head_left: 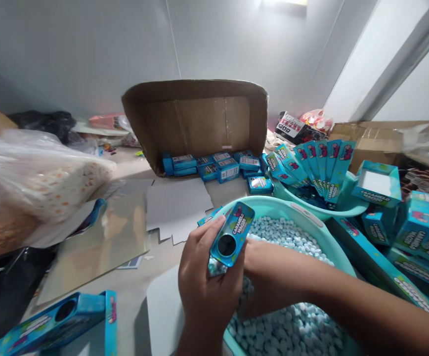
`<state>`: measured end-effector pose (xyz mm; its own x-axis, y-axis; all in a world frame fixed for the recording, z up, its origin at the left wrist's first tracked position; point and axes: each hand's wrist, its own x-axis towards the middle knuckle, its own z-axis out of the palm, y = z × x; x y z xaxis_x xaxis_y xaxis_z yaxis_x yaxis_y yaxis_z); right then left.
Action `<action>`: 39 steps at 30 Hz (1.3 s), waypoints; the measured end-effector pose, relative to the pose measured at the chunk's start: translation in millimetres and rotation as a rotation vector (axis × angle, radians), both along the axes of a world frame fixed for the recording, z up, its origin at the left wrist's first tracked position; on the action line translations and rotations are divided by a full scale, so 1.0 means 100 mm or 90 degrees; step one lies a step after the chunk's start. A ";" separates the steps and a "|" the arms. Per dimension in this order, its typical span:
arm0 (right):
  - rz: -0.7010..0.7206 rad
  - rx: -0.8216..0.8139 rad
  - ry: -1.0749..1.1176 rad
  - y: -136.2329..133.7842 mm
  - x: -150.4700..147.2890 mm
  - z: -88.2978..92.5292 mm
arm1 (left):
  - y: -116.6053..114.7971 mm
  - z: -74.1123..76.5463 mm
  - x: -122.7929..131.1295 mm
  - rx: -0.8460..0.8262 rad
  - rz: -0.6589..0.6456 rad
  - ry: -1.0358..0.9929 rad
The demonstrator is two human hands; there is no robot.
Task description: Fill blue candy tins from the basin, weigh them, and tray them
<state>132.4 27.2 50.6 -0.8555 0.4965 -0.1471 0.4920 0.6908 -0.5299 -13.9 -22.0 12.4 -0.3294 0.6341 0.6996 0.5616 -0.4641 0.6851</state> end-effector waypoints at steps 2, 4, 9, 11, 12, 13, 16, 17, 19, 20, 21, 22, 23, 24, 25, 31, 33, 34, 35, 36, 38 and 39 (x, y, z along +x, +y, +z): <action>-0.002 0.007 -0.009 -0.06 0.01 -0.05 | 0.01 -0.01 -0.01 -0.009 -0.010 -0.010; -0.023 0.027 -0.013 -0.13 0.05 -0.13 | 0.01 -0.02 -0.02 -0.014 -0.018 -0.005; -0.063 0.099 -0.030 -0.14 0.29 -0.38 | 0.03 0.02 -0.01 0.002 -0.032 0.050; -0.088 0.141 -0.056 -0.08 0.39 -0.43 | 0.03 0.04 -0.02 0.008 -0.023 0.074; -0.105 0.171 -0.067 -0.07 0.42 -0.43 | 0.03 0.05 -0.02 0.010 -0.017 0.083; -0.117 0.202 -0.072 -0.07 0.43 -0.43 | 0.03 0.05 -0.03 0.010 -0.012 0.089; -0.065 0.208 -0.042 -0.19 0.40 -0.35 | 0.03 0.04 -0.04 -0.003 0.000 0.086; -0.031 0.172 -0.031 -0.25 0.38 -0.33 | 0.03 0.04 -0.05 -0.010 0.003 0.080; 0.021 0.099 -0.026 -0.34 0.34 -0.32 | 0.03 0.03 -0.05 -0.020 0.005 0.066; 0.031 0.081 -0.031 -0.35 0.33 -0.33 | 0.03 0.03 -0.04 -0.022 0.004 0.060; 0.029 0.080 -0.039 -0.32 0.32 -0.36 | 0.03 0.03 -0.04 -0.023 0.004 0.056; 0.011 0.094 -0.048 -0.26 0.33 -0.39 | 0.03 0.03 -0.04 -0.024 0.005 0.054; -0.012 0.118 -0.061 -0.17 0.34 -0.42 | 0.03 0.03 -0.04 -0.022 0.004 0.055; -0.048 0.146 -0.074 -0.07 0.37 -0.45 | 0.03 0.03 -0.04 -0.022 0.004 0.057; -0.079 0.164 -0.089 0.05 0.40 -0.47 | 0.03 0.03 -0.03 -0.023 0.002 0.059; -0.116 0.017 -0.120 0.55 0.67 -0.39 | 0.04 0.03 -0.02 -0.051 -0.042 0.038; -0.098 -0.029 -0.091 0.59 0.72 -0.37 | 0.06 0.03 -0.02 -0.064 -0.043 0.032; -0.099 -0.045 -0.071 0.59 0.73 -0.38 | 0.07 0.03 -0.02 -0.068 -0.047 0.029; -0.105 -0.066 -0.051 0.58 0.74 -0.38 | 0.08 0.02 -0.02 -0.074 -0.058 0.025; -0.114 -0.100 -0.031 0.55 0.73 -0.39 | 0.09 0.02 -0.02 -0.081 -0.073 0.020; -0.137 -0.205 0.013 0.49 0.71 -0.40 | 0.11 0.01 -0.02 -0.102 -0.114 0.011; -0.153 -0.261 0.037 0.46 0.69 -0.41 | 0.12 0.01 -0.02 -0.110 -0.132 0.001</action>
